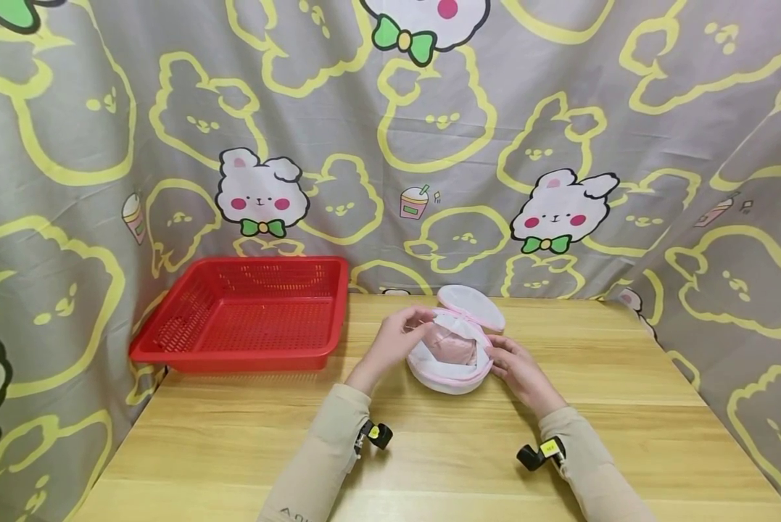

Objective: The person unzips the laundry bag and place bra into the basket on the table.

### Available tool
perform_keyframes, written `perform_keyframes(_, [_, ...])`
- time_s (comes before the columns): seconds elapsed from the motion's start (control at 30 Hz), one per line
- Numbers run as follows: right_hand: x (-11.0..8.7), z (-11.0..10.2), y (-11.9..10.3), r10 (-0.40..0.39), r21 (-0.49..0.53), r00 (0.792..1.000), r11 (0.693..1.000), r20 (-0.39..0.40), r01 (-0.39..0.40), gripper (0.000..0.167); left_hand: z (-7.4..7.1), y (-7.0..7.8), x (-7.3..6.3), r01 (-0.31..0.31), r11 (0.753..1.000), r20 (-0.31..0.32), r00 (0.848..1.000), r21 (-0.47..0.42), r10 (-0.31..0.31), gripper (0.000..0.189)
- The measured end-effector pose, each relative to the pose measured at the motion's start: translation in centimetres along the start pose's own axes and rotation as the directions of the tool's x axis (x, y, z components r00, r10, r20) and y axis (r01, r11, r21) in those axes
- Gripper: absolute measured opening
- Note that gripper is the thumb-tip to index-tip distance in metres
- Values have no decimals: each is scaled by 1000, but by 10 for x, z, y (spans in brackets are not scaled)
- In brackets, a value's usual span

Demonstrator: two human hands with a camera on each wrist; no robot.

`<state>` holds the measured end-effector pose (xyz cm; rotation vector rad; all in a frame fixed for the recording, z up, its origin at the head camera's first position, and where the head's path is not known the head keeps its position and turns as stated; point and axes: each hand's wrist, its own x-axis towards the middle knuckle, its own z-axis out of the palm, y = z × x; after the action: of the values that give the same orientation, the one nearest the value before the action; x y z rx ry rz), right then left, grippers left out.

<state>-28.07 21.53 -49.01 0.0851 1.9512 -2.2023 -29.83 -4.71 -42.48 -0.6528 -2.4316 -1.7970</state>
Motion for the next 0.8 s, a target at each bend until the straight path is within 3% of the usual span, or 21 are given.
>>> perform_keyframes(0.13, [0, 0, 0, -5, -17, 1000, 1000, 4, 5, 47, 2, -5, 1, 33, 997, 49, 998, 76, -36, 20])
perform_keyframes(0.4, [1, 1, 0, -16, -51, 1000, 999, 24, 17, 56, 1, -10, 1, 114, 972, 28, 992, 206, -122, 22])
perform_keyframes(0.63, [2, 3, 2, -39, -87, 999, 995, 33, 42, 54, 1, -12, 0, 185, 940, -44, 983, 286, -179, 17])
perform_keyframes(0.8, [1, 2, 3, -51, -114, 997, 992, 49, 57, 55, 1, -15, -1, 209, 908, -100, 978, 364, -185, 13])
